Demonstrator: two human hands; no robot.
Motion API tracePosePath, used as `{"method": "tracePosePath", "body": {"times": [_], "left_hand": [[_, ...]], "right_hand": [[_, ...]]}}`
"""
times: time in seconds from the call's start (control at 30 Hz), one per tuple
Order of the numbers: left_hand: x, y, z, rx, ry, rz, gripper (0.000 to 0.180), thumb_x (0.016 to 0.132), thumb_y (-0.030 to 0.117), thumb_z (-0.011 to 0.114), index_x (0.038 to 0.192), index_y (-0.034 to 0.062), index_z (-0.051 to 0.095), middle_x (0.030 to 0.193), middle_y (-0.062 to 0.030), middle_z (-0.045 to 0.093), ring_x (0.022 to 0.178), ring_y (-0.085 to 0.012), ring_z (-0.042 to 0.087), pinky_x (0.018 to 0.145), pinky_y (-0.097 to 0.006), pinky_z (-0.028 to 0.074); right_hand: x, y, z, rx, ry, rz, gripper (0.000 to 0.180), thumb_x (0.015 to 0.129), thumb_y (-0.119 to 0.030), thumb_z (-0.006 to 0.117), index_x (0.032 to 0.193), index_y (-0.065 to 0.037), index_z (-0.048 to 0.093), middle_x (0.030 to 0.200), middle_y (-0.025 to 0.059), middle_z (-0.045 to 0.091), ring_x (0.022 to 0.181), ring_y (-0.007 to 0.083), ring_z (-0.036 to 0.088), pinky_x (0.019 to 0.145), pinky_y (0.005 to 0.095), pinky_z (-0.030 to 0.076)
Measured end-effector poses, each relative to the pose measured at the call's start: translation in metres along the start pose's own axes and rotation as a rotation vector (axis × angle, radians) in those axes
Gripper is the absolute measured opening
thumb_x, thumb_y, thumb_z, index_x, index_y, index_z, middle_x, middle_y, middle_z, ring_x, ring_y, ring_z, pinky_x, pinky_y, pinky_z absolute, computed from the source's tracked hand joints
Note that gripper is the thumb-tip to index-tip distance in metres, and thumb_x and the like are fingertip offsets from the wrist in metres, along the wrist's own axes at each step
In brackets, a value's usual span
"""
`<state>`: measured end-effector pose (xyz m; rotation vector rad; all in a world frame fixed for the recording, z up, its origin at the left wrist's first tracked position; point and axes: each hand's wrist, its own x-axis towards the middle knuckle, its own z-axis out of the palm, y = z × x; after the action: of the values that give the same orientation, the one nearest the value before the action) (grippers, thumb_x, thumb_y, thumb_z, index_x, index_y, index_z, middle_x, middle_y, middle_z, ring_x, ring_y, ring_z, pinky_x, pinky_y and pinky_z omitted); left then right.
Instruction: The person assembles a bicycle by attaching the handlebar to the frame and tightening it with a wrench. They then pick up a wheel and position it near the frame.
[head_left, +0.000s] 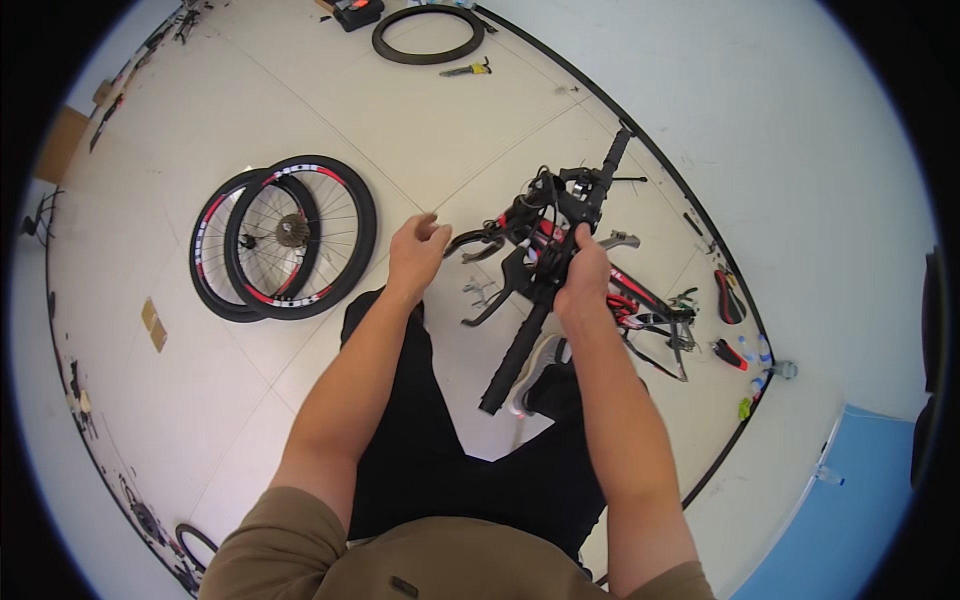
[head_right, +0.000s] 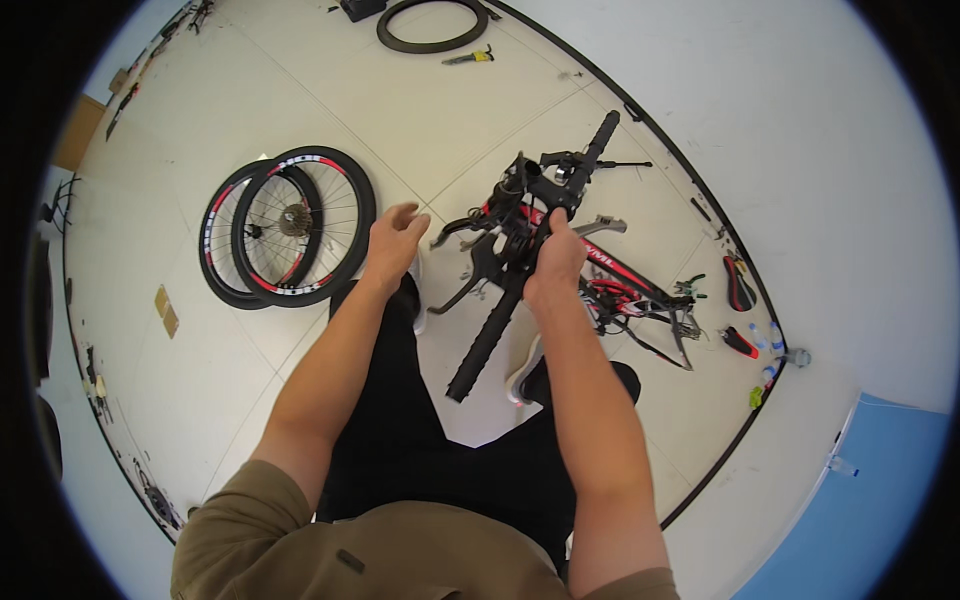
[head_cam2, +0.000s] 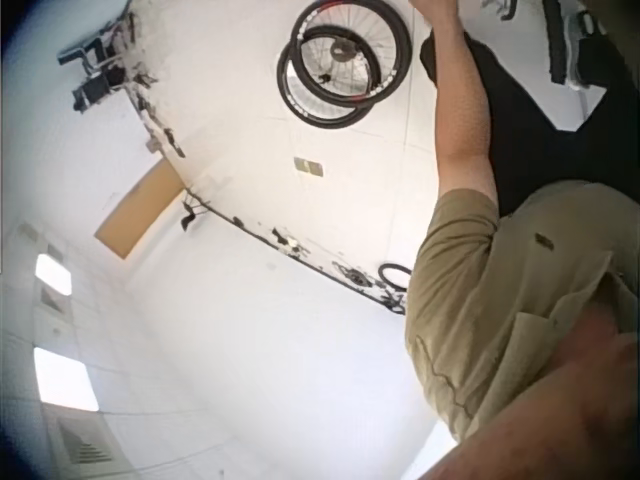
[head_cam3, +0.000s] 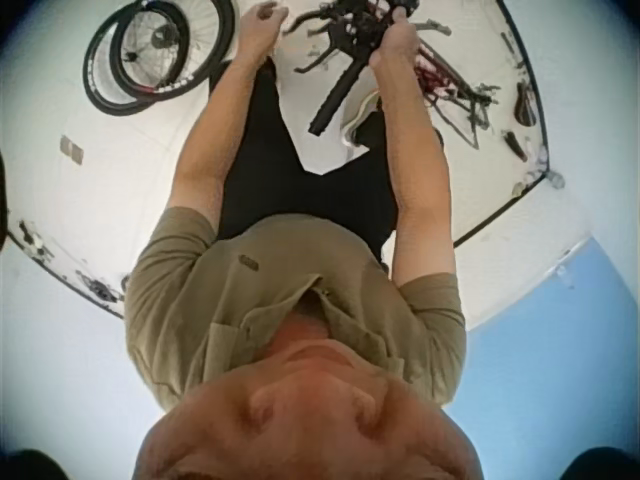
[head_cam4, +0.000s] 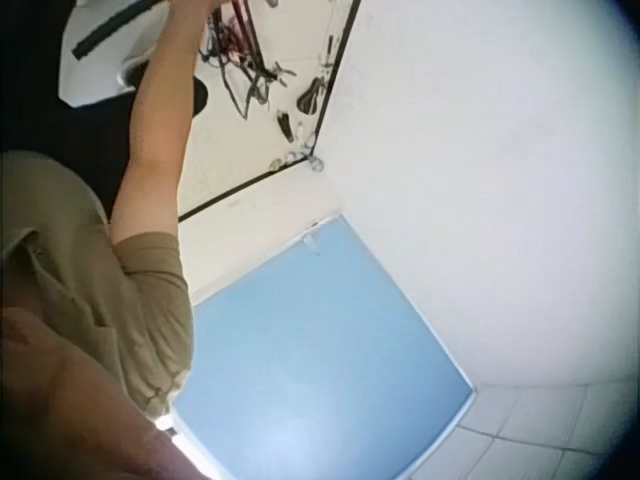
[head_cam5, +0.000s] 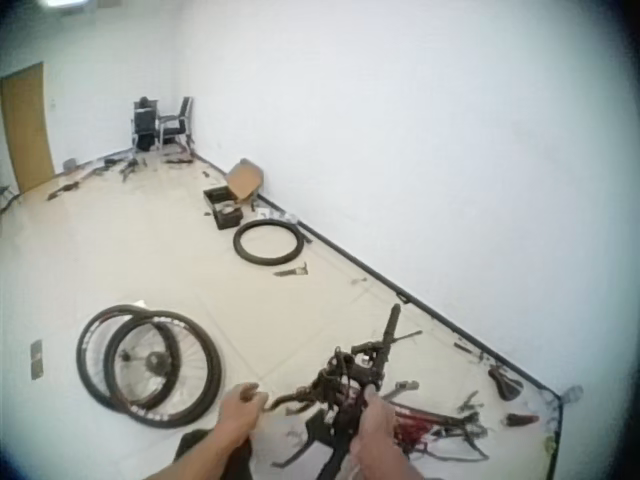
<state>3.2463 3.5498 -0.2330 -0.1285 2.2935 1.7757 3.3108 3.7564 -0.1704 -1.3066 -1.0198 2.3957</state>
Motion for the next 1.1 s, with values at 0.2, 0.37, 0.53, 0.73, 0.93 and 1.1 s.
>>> {"method": "tracePosePath", "body": {"times": [0.2, 0.37, 0.53, 0.73, 0.93, 1.1], "left_hand": [[-0.093, 0.016, -0.005, -0.439, -0.169, -0.31, 0.031, 0.092, 0.029, 0.065, 0.097, -0.0014, 0.063, 0.091, -0.0097, 0.066, 0.079, -0.0176, 0.065, 0.07, -0.032, 0.057], [-0.161, 0.037, 0.015, -0.525, -0.522, -0.515, 0.041, 0.101, 0.039, 0.049, 0.095, 0.0006, 0.061, 0.082, -0.0123, 0.065, 0.059, -0.021, 0.064, 0.058, -0.035, 0.058], [-0.186, 0.046, 0.03, -0.267, -0.556, -0.423, 0.039, 0.102, 0.042, 0.046, 0.104, 0.0055, 0.059, 0.065, -0.0062, 0.056, 0.046, -0.0151, 0.051, 0.043, -0.029, 0.045], [-0.2, 0.062, 0.032, -0.302, -0.504, -0.514, 0.037, 0.102, 0.044, 0.045, 0.107, 0.0088, 0.054, 0.063, -0.0034, 0.05, 0.046, -0.0133, 0.047, 0.04, -0.029, 0.039], [-0.194, 0.066, 0.026, -0.236, -0.531, -0.444, 0.028, 0.101, 0.036, 0.049, 0.099, 0.009, 0.053, 0.06, -0.003, 0.049, 0.04, -0.0106, 0.04, 0.034, -0.026, 0.031], [-0.179, 0.082, 0.008, -0.157, -0.578, -0.421, 0.029, 0.101, 0.035, 0.05, 0.096, 0.0074, 0.057, 0.061, -0.0016, 0.048, 0.043, -0.0086, 0.04, 0.036, -0.025, 0.03]], "right_hand": [[-0.005, -0.005, 0.009, 0.005, 0.055, -0.011, 0.028, 0.097, -0.03, 0.056, 0.082, -0.006, 0.058, 0.072, 0.002, 0.057, 0.059, 0.0174, 0.057, 0.058, 0.0367, 0.05], [-0.003, 0.012, -0.006, 0.022, 0.076, -0.045, 0.026, 0.094, -0.028, 0.06, 0.078, -0.007, 0.057, 0.069, 0.0036, 0.057, 0.055, 0.0149, 0.054, 0.051, 0.0291, 0.043], [-0.018, 0.01, -0.014, -0.012, 0.041, -0.098, 0.028, 0.093, -0.028, 0.06, 0.084, -0.002, 0.057, 0.069, 0.0051, 0.057, 0.055, 0.0145, 0.053, 0.051, 0.0294, 0.042], [-0.016, 0.018, -0.012, -0.05, 0.092, -0.108, 0.033, 0.091, -0.028, 0.062, 0.09, 0.004, 0.057, 0.07, 0.0079, 0.059, 0.054, 0.0148, 0.054, 0.049, 0.0291, 0.041], [-0.019, 0.019, -0.006, 0.01, 0.128, -0.118, 0.029, 0.092, -0.027, 0.062, 0.08, -0.002, 0.056, 0.069, 0.006, 0.058, 0.055, 0.0143, 0.052, 0.052, 0.0279, 0.041], [-0.028, 0.01, 0.002, 0.089, 0.201, -0.131, 0.025, 0.09, -0.025, 0.06, 0.082, -0.001, 0.057, 0.068, 0.0064, 0.058, 0.052, 0.016, 0.053, 0.048, 0.0303, 0.042]]}}
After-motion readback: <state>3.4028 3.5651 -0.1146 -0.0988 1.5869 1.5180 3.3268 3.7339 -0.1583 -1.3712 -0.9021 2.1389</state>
